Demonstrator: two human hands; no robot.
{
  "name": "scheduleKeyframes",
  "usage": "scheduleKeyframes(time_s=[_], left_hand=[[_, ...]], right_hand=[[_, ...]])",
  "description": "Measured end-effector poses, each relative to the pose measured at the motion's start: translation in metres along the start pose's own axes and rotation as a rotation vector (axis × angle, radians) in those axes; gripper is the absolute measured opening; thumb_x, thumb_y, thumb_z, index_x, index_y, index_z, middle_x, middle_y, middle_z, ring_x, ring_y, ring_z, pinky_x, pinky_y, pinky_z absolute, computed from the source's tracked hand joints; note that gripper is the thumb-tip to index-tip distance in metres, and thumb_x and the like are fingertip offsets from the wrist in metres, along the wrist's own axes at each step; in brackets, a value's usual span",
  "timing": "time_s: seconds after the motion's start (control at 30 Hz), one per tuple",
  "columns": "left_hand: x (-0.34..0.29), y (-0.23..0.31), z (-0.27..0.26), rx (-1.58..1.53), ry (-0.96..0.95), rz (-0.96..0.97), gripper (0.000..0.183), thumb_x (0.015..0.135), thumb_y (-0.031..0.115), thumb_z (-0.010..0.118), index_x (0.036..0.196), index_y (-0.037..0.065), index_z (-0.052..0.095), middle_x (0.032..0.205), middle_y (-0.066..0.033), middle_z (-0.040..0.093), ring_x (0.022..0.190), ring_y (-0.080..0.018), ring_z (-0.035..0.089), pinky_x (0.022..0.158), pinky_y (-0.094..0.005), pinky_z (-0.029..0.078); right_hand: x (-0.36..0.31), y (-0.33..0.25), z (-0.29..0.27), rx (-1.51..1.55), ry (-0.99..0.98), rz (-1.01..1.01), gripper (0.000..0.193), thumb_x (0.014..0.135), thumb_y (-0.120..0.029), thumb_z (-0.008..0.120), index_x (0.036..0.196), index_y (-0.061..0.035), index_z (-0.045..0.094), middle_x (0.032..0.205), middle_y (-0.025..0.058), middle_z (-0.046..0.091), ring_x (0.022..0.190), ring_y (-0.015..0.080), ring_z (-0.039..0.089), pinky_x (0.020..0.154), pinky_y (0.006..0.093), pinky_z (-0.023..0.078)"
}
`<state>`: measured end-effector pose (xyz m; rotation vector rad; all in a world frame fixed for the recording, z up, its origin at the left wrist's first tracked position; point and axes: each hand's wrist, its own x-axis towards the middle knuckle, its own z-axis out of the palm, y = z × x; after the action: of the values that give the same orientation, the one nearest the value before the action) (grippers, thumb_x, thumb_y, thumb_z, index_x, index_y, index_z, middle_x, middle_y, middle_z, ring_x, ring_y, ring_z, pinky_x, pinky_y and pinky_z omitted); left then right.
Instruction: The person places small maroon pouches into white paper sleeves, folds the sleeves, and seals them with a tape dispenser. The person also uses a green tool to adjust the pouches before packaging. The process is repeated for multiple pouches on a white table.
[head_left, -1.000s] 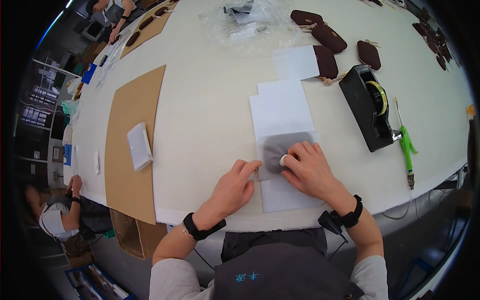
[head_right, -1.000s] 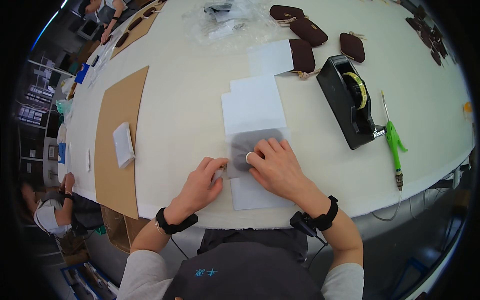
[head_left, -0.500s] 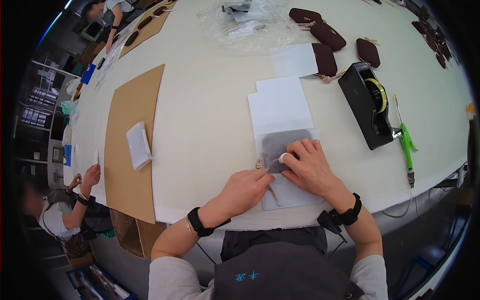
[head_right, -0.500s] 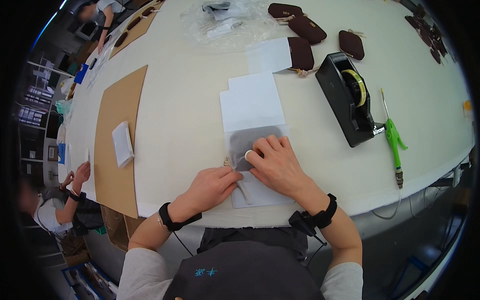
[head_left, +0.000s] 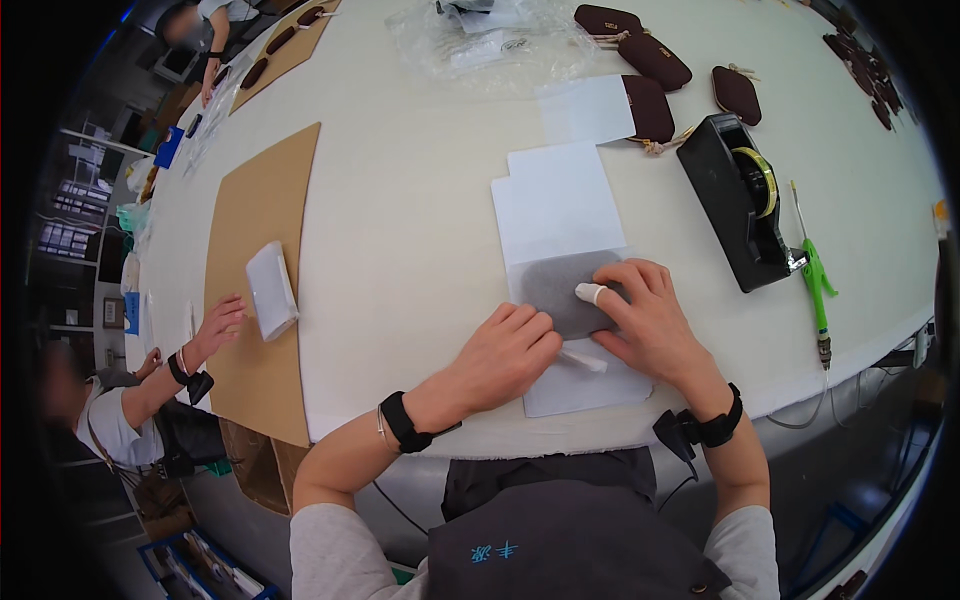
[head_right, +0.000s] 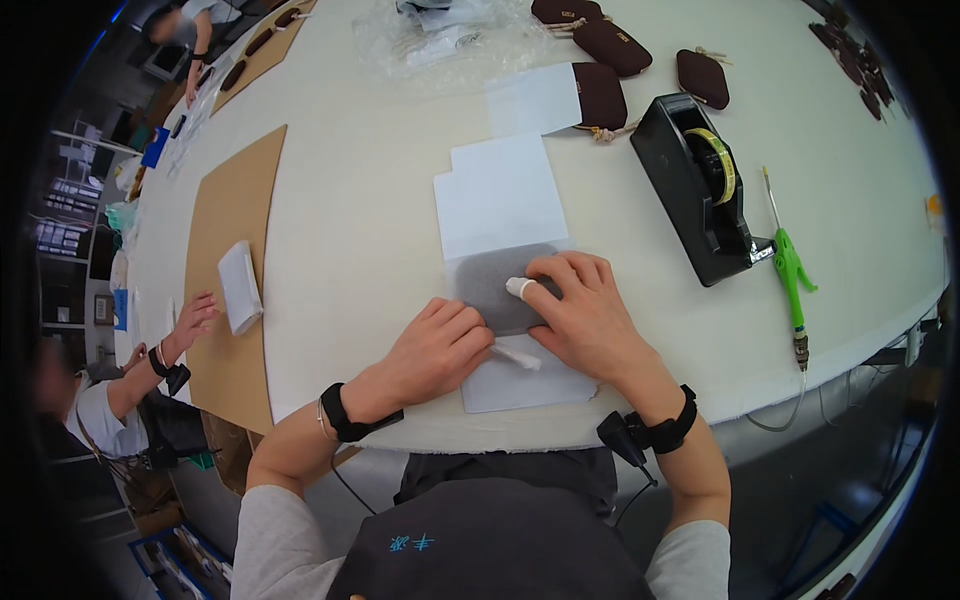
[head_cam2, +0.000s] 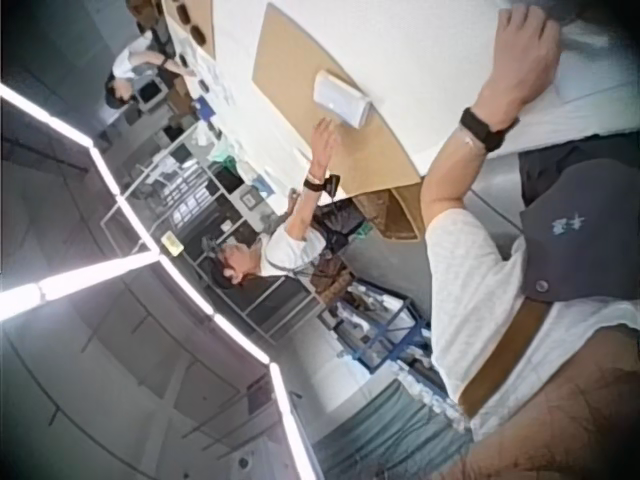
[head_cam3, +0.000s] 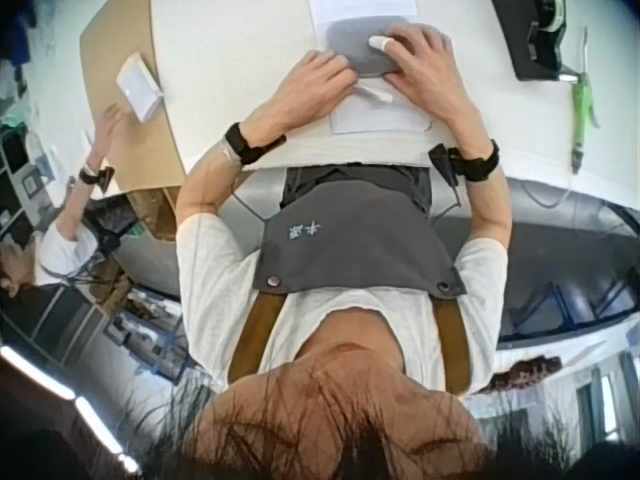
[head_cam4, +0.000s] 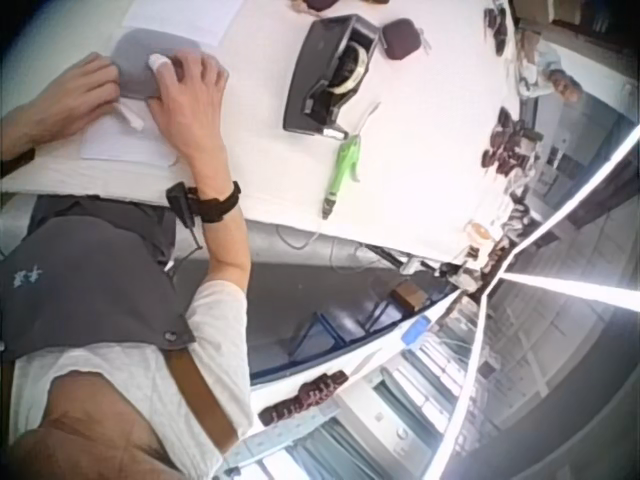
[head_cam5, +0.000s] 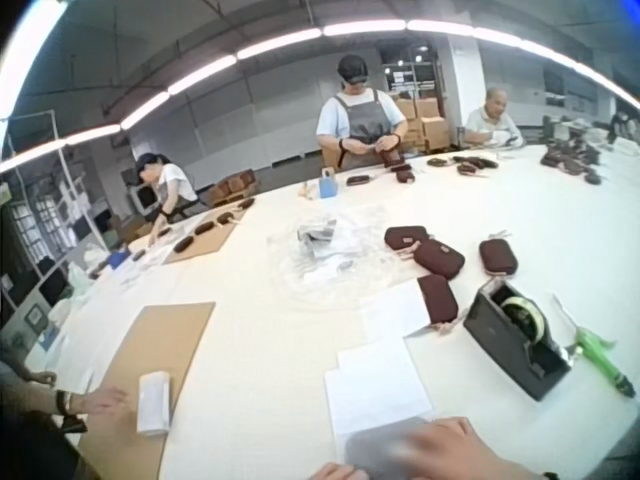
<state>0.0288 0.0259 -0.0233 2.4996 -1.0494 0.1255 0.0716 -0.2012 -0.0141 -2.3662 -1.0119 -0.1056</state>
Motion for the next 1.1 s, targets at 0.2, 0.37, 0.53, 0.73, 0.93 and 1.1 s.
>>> scheduleKeyframes(time_s=[0.2, 0.37, 0.53, 0.73, 0.93, 1.1], left_hand=[[0.010, 0.012, 0.013, 0.045, 0.087, -0.124, 0.017, 0.075, 0.008, 0.069, 0.079, 0.009, 0.053, 0.077, -0.0048, 0.046, 0.070, -0.0204, 0.049, 0.065, -0.0325, 0.038], [0.017, 0.017, 0.009, 0.085, 0.082, -0.133, 0.021, 0.071, 0.012, 0.073, 0.079, 0.009, 0.054, 0.080, -0.0040, 0.046, 0.079, -0.0218, 0.049, 0.073, -0.0352, 0.036], [0.035, 0.011, 0.005, 0.053, 0.111, -0.086, 0.026, 0.068, 0.014, 0.076, 0.080, 0.010, 0.053, 0.088, -0.0045, 0.047, 0.091, -0.0238, 0.047, 0.083, -0.0392, 0.033], [0.045, 0.008, 0.003, -0.003, 0.007, -0.154, 0.025, 0.069, 0.014, 0.075, 0.081, 0.010, 0.053, 0.104, -0.0086, 0.048, 0.107, -0.0277, 0.045, 0.093, -0.0450, 0.031], [0.045, 0.001, 0.005, 0.014, 0.053, -0.095, 0.024, 0.069, 0.014, 0.075, 0.076, 0.010, 0.052, 0.118, -0.0117, 0.045, 0.123, -0.0358, 0.036, 0.102, -0.0509, 0.027], [0.044, -0.001, 0.006, 0.025, 0.054, -0.086, 0.024, 0.068, 0.015, 0.075, 0.074, 0.011, 0.052, 0.117, -0.0107, 0.046, 0.123, -0.0355, 0.036, 0.100, -0.0512, 0.028]], right_hand=[[-0.004, 0.008, -0.004, 0.189, -0.029, 0.054, 0.057, 0.062, 0.006, 0.071, 0.116, -0.0068, 0.055, 0.126, 0.0096, 0.047, 0.118, 0.0338, 0.043, 0.095, 0.0402, 0.045], [-0.010, 0.014, -0.006, 0.239, -0.021, 0.043, 0.052, 0.067, 0.012, 0.061, 0.115, -0.0047, 0.054, 0.131, 0.0118, 0.045, 0.123, 0.0350, 0.042, 0.097, 0.0408, 0.044], [-0.012, 0.018, -0.007, 0.251, 0.011, 0.033, 0.047, 0.070, 0.015, 0.054, 0.114, -0.0025, 0.054, 0.132, 0.0142, 0.045, 0.121, 0.0364, 0.045, 0.093, 0.0396, 0.047], [-0.031, 0.025, -0.012, 0.166, 0.251, 0.185, 0.032, 0.070, 0.012, 0.056, 0.099, -0.0004, 0.054, 0.121, 0.0156, 0.051, 0.109, 0.0351, 0.050, 0.084, 0.0395, 0.047], [-0.070, 0.007, -0.022, 0.132, 0.029, 0.099, 0.020, 0.069, -0.001, 0.069, 0.086, -0.0053, 0.059, 0.112, 0.0105, 0.054, 0.102, 0.0315, 0.049, 0.085, 0.0405, 0.042], [-0.067, -0.004, -0.018, 0.029, -0.052, 0.119, 0.028, 0.070, -0.010, 0.073, 0.095, -0.0082, 0.062, 0.119, 0.0088, 0.051, 0.108, 0.0300, 0.045, 0.091, 0.0422, 0.037]])
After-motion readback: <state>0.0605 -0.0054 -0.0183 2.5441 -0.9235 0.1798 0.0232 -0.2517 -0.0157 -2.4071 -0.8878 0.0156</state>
